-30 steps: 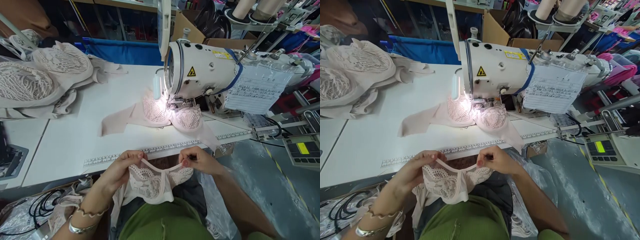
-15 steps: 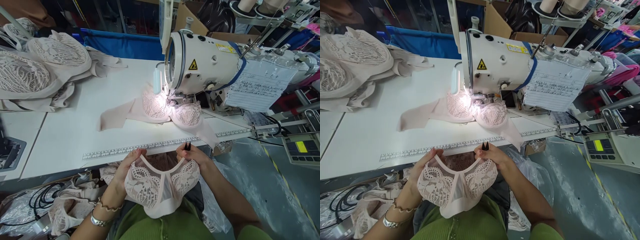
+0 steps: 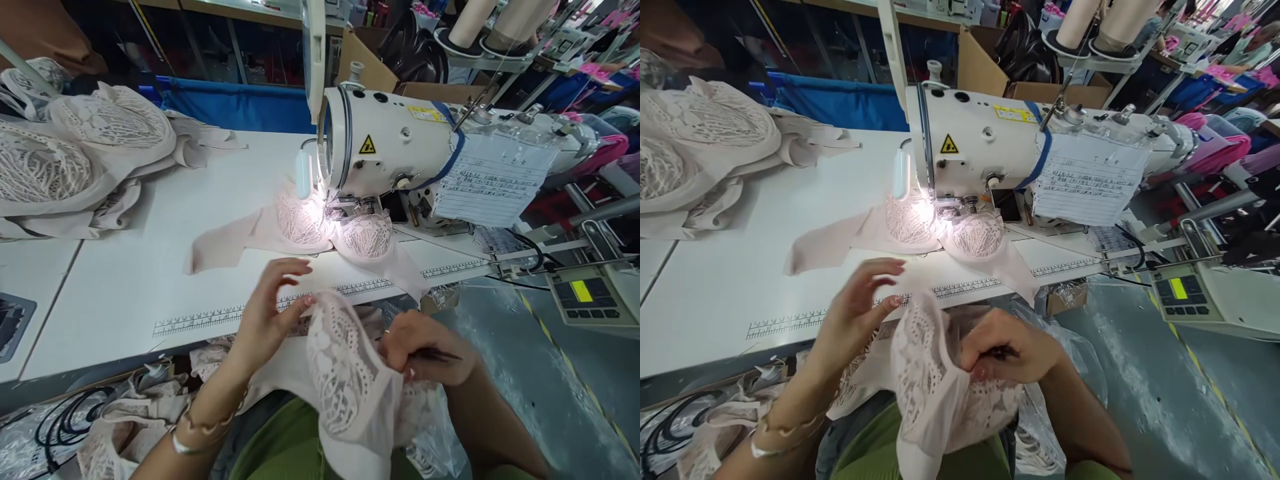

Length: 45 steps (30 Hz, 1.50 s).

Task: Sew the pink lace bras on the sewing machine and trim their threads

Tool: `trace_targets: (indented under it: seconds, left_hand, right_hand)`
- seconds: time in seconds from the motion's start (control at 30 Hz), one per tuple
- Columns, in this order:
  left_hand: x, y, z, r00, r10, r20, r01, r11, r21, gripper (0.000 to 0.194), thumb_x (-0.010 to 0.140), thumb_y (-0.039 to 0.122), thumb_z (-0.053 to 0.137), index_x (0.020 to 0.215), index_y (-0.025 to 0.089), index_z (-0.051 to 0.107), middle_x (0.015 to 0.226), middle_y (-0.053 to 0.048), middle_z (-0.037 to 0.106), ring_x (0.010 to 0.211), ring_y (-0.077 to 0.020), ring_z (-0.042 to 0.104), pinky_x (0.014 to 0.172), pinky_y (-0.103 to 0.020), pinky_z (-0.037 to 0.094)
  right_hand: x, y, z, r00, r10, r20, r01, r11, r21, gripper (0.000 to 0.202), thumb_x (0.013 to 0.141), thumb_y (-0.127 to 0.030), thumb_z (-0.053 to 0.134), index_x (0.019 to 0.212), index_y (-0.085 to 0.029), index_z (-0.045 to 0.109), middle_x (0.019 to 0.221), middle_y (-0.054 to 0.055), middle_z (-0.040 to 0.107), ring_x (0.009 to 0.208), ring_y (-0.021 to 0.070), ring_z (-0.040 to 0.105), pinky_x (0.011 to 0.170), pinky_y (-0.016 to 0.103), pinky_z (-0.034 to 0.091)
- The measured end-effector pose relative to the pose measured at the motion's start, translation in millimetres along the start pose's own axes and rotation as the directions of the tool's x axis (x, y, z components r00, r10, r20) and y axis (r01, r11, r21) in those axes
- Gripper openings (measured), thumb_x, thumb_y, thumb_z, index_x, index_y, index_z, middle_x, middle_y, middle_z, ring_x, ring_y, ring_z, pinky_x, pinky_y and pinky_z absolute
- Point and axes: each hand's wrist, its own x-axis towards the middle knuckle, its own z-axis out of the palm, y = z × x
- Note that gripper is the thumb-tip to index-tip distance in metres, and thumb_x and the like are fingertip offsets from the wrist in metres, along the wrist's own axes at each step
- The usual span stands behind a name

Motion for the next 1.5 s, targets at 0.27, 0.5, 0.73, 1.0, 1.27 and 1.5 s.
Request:
trace_targets:
  seconds: [0.27, 0.5, 0.73, 1.0, 1.27, 1.5]
  left_hand:
    - [-48.6, 3.4, 27.8, 0.884, 0.347, 0.314, -0.462, 0.752, 0.47, 0.034, 0.087, 0.017, 0.072, 0.12, 0.025, 0.067, 0.098, -0.007, 0.073, 0.089, -0.0224, 0.069, 0.077, -0.029, 0.056]
    - [-38.4, -14.8, 31.2, 0.918, 0.318, 0.237, -0.394, 0.793, 0.465, 0.006, 0.09, 0.012, 0.065, 0.088, 0.018, 0.064, 0.081, -0.004, 0.066, 0.071, -0.0147, 0.064, 0.061, -0.021, 0.05]
    - [-34.1, -7.7, 5.4, 0.985, 0.132, 0.115, -0.164, 0.926, 0.341, 0.009, 0.087, 0.014, 0.068, 0.081, 0.02, 0.067, 0.077, 0.0, 0.064, 0.069, -0.0127, 0.061, 0.06, -0.02, 0.047]
    - [-41.3, -27.4, -14.7, 0.985, 0.133, -0.109, -0.099, 0.957, 0.271, 0.01, 0.084, 0.015, 0.073, 0.084, 0.024, 0.073, 0.088, -0.001, 0.067, 0.086, -0.0156, 0.061, 0.07, -0.023, 0.048]
    - [-44.1, -38.4, -7.3, 0.935, 0.281, -0.216, -0.168, 0.888, 0.427, 0.01, 0.086, 0.014, 0.072, 0.082, 0.024, 0.071, 0.084, 0.001, 0.066, 0.079, -0.0143, 0.058, 0.057, -0.023, 0.041]
    - [-47.2, -47.1, -11.9, 0.944, 0.224, -0.241, -0.128, 0.925, 0.358, 0.009, 0.085, 0.016, 0.074, 0.084, 0.026, 0.074, 0.09, 0.0, 0.066, 0.088, -0.016, 0.059, 0.064, -0.024, 0.045]
  right_hand:
    - [-3.1, 6.9, 32.9, 0.92, 0.039, -0.391, -0.188, 0.917, -0.351, 0.018, 0.094, -0.015, 0.055, 0.078, -0.019, 0.063, 0.059, -0.004, 0.053, 0.051, 0.0074, 0.042, 0.052, 0.021, 0.034]
    - [3.8, 27.0, 45.0, 0.862, -0.198, -0.468, -0.139, 0.794, -0.592, 0.015, 0.097, -0.016, 0.056, 0.086, -0.018, 0.067, 0.1, 0.009, 0.068, 0.069, 0.0115, 0.06, 0.062, 0.023, 0.044]
    - [-16.8, 32.5, 19.2, 0.95, 0.021, -0.312, -0.12, 0.946, -0.302, 0.03, 0.099, -0.034, 0.058, 0.073, -0.018, 0.062, 0.073, 0.003, 0.058, 0.062, 0.012, 0.054, 0.056, 0.023, 0.041]
    - [-32.1, 35.2, 2.5, 0.836, -0.096, -0.54, -0.157, 0.902, -0.403, 0.02, 0.096, -0.033, 0.063, 0.084, -0.021, 0.073, 0.082, 0.008, 0.071, 0.061, 0.0147, 0.059, 0.053, 0.027, 0.045]
    - [-16.8, 36.5, 15.3, 0.68, -0.313, -0.663, -0.215, 0.78, -0.588, 0.024, 0.087, -0.012, 0.068, 0.072, -0.023, 0.053, 0.073, 0.001, 0.071, 0.061, 0.0145, 0.063, 0.058, 0.028, 0.047]
    - [-14.7, 40.3, 16.2, 0.665, -0.232, -0.71, -0.383, 0.71, -0.591, 0.006, 0.091, -0.024, 0.069, 0.091, -0.025, 0.064, 0.071, 0.0, 0.067, 0.06, 0.0155, 0.06, 0.06, 0.03, 0.048]
